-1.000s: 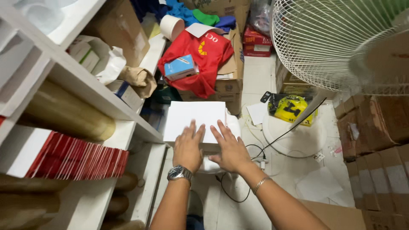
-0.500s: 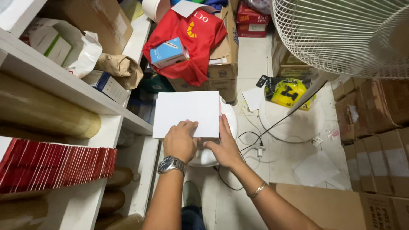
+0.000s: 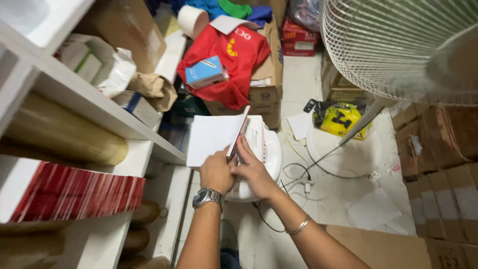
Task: The person repeatedly picks up stacks of white and red papers from a shelf, moves them to a lower surface, and flips through the pages. They then return the papers to the shelf, stacking them neatly. The person also handles a yellow notepad, flipping through its pages before placing it on the shelf.
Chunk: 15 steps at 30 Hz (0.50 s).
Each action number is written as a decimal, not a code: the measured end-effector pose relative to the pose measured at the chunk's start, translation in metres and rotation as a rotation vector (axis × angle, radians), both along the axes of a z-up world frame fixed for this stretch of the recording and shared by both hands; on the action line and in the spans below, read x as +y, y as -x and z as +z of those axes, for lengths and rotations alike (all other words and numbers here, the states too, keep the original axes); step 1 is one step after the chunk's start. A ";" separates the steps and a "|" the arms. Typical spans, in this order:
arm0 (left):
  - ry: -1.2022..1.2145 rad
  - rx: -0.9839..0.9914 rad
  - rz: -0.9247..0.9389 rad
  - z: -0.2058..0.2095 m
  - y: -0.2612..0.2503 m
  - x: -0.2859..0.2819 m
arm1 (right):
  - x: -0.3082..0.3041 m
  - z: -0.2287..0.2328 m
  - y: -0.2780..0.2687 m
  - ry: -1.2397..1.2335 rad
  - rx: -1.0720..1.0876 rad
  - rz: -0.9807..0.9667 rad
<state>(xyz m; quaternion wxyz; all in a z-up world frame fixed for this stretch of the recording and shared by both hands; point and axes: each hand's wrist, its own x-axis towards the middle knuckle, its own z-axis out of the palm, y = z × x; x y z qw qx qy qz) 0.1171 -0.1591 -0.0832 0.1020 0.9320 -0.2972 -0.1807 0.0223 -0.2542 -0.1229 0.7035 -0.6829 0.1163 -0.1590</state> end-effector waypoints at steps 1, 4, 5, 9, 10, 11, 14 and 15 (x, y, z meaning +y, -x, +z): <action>0.003 -0.007 0.009 -0.011 -0.003 0.007 | 0.001 0.006 0.000 0.003 -0.007 0.009; 0.167 0.120 0.134 -0.027 -0.003 0.031 | -0.001 0.006 0.005 -0.506 0.031 -0.087; 0.306 0.227 0.180 -0.022 -0.001 0.040 | -0.009 -0.006 0.006 -0.695 0.054 -0.132; 0.823 0.434 0.356 -0.012 0.033 0.077 | -0.011 0.035 0.024 -1.116 0.177 -0.174; 0.828 0.424 0.361 -0.018 0.041 0.088 | -0.010 0.029 0.030 -1.113 0.176 -0.163; 0.908 0.417 0.376 -0.023 0.046 0.096 | -0.011 0.025 0.033 -1.111 0.231 -0.114; 1.161 0.475 0.348 -0.007 0.068 0.111 | -0.006 0.028 0.042 -1.122 0.347 -0.035; 1.310 0.562 0.302 0.003 0.076 0.118 | 0.001 0.030 0.044 -1.152 0.423 -0.023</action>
